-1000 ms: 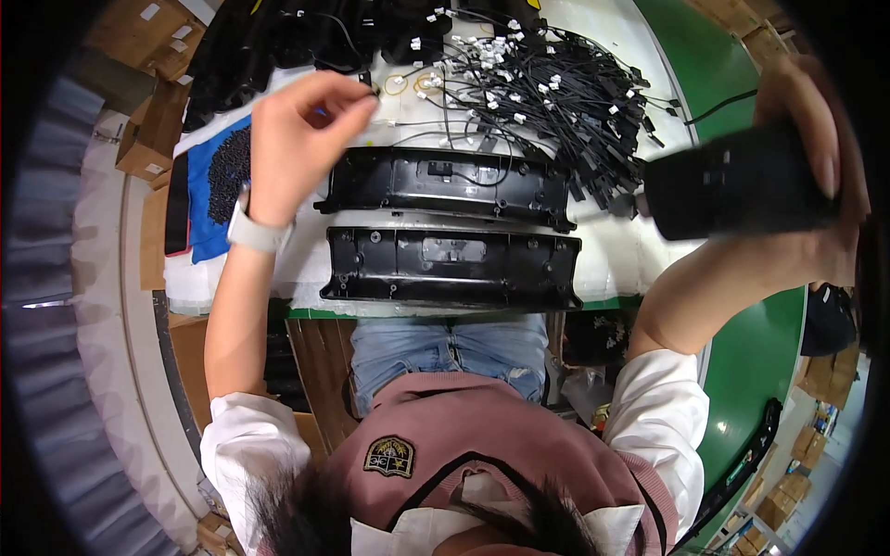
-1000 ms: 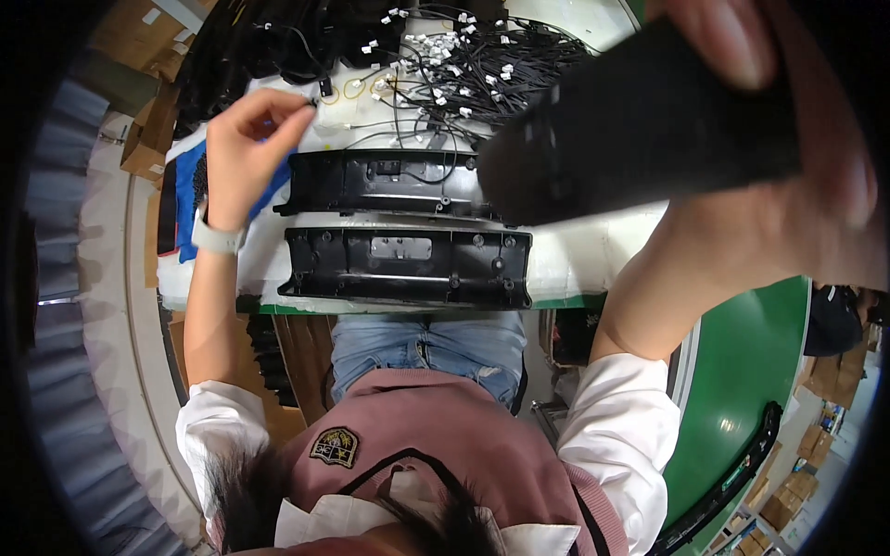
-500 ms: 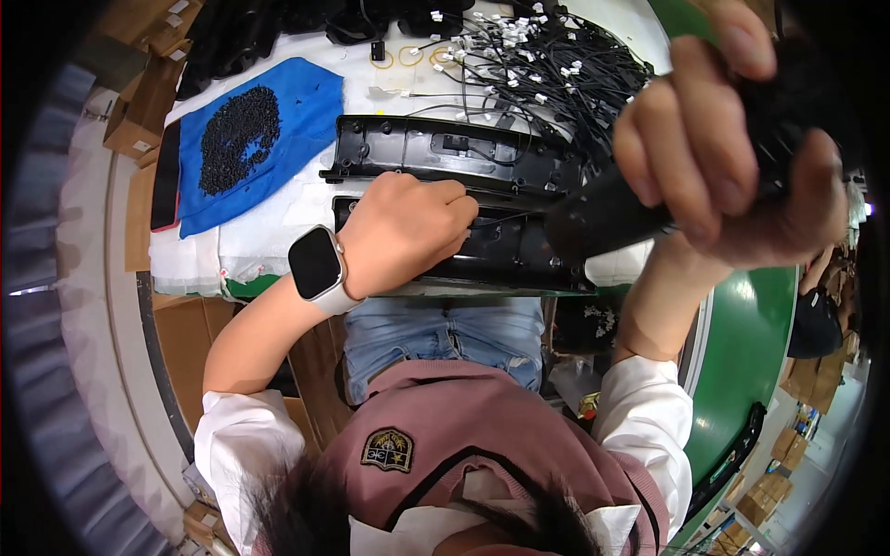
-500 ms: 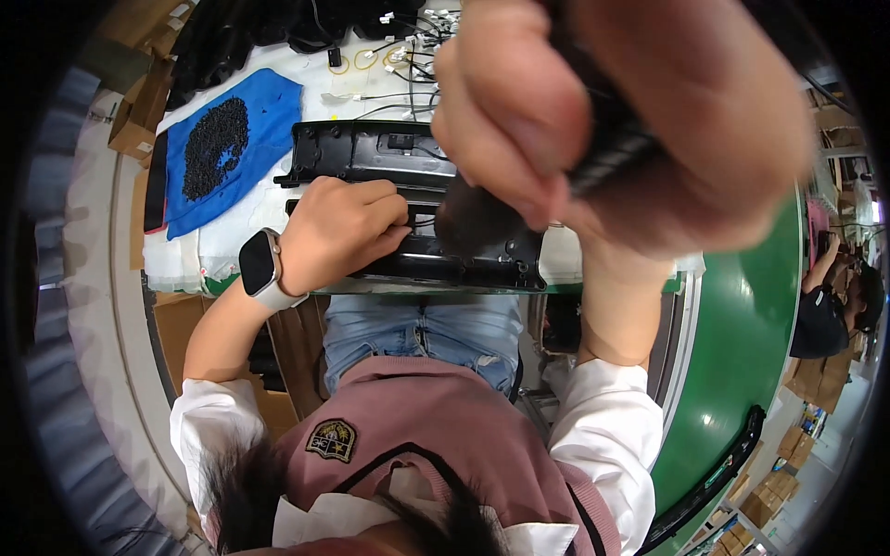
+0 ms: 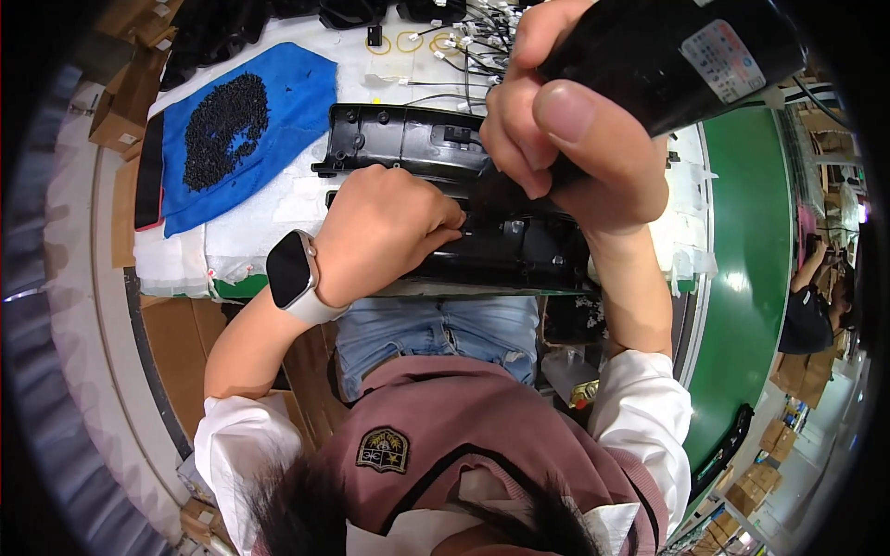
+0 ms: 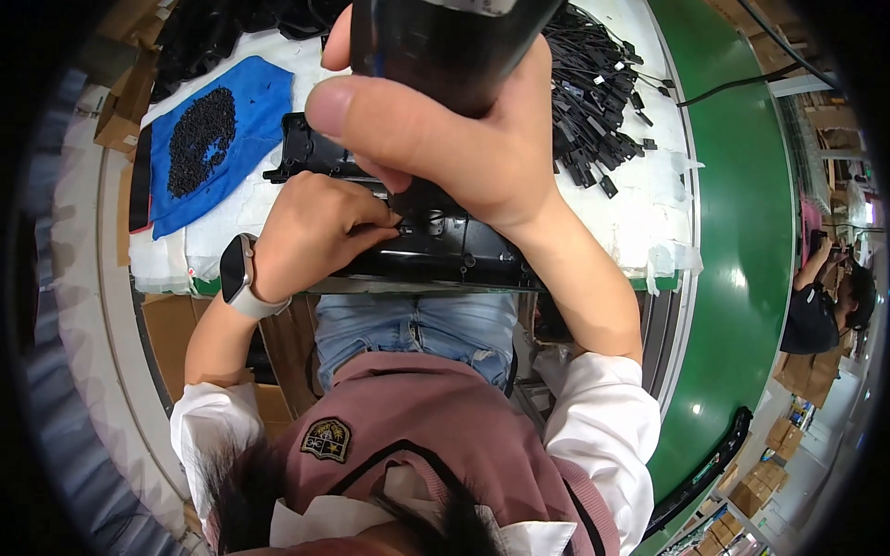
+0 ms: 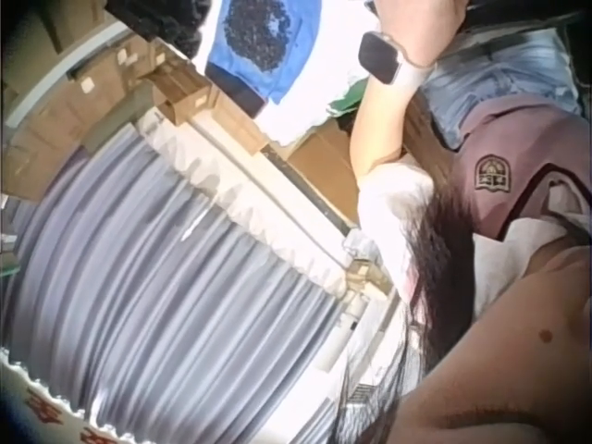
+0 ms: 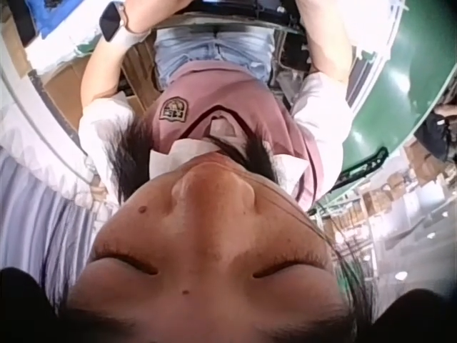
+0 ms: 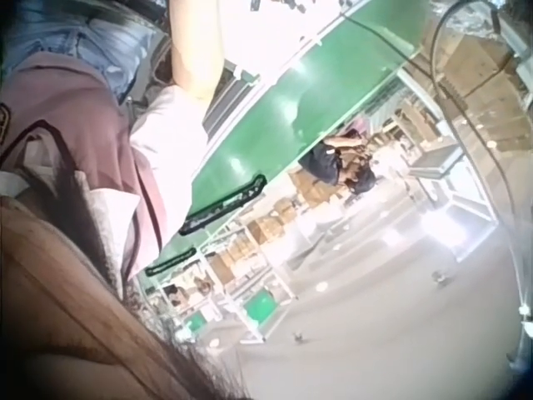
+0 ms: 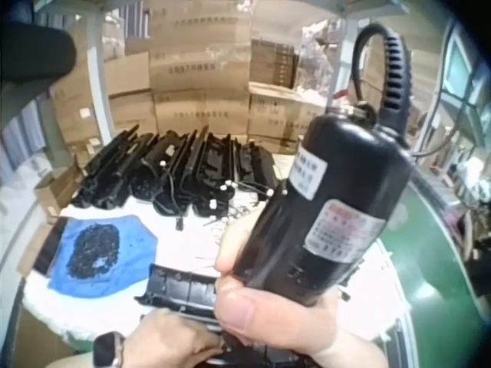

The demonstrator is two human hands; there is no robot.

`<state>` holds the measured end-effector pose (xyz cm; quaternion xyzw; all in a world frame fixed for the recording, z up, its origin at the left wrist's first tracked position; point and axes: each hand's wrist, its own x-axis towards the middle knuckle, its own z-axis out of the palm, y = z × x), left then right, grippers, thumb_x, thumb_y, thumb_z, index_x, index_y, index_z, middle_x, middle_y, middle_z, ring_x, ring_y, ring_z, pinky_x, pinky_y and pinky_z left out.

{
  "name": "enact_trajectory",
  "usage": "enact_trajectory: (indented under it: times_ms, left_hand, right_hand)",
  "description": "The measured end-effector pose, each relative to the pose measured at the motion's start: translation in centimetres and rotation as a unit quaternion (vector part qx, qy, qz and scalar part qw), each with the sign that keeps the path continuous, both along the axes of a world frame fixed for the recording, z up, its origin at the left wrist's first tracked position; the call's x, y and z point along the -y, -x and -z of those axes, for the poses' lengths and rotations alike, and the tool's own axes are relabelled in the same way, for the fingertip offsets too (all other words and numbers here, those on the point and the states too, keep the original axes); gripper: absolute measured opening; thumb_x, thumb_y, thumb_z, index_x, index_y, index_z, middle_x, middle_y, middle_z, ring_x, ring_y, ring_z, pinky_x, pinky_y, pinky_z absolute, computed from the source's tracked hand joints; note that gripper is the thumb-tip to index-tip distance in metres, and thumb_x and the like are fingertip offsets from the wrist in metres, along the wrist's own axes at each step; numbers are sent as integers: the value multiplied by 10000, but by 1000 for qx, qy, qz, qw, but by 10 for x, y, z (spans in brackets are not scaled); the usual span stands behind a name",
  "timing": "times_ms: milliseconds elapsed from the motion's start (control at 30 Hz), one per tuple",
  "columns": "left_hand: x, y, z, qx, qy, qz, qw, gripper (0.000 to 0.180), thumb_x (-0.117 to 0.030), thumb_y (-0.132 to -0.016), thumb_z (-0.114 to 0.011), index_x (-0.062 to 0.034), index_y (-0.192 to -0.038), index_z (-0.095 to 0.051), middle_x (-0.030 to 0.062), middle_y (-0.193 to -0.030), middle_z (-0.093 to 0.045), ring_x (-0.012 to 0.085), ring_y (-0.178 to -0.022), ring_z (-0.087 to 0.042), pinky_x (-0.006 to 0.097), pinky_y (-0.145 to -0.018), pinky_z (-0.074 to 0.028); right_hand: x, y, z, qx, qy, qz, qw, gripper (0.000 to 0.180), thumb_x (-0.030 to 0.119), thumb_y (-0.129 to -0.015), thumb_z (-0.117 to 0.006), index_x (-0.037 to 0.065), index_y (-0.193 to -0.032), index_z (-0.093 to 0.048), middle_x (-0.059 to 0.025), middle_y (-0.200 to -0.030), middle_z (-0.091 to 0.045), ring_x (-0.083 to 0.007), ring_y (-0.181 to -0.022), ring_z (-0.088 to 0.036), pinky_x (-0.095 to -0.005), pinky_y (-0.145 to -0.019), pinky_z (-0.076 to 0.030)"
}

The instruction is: Assembling plastic housings for electronic components using an electric screwdriver and wiring harnesses.

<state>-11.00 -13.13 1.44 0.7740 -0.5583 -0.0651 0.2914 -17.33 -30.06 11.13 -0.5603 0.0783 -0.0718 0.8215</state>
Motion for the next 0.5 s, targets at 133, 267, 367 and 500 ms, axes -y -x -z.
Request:
enact_trajectory:
  times_ms: [133,267,367,500]
  left_hand:
    - [2,-1,0,2,-7,3,1000,84,-194,-759,-733,-117,-791,-718,88,-673,-646,306,-670,-639,410,-605,-490]
    - [2,-1,-1,5,-17,2,1000,76,-195,-768,-723,-121,-780,-712,97,-663,-637,311,-666,-636,415,-603,-489]
    - [3,-2,-1,5,-20,3,1000,75,-195,-766,-725,-122,-783,-713,98,-660,-635,312,-661,-636,416,-599,-489]
    - [3,-2,0,5,-20,0,1000,74,-192,-764,-726,-122,-782,-714,100,-654,-633,313,-655,-635,416,-593,-490]
  right_hand:
    - [5,-3,8,60,37,-10,997,338,102,-702,-770,12,-959,-570,-47,-709,-583,-120,-626,-556,-242,-580,-434]
    - [6,-7,17,124,73,-23,989,301,92,-709,-775,7,-934,-594,-39,-717,-597,-109,-634,-567,-238,-583,-443]
    - [11,-11,24,171,100,-31,980,273,86,-715,-778,4,-916,-613,-33,-723,-608,-101,-639,-575,-234,-584,-450]
    - [14,-19,33,233,135,-41,962,235,77,-723,-782,-1,-891,-638,-25,-731,-623,-89,-647,-586,-230,-587,-459]
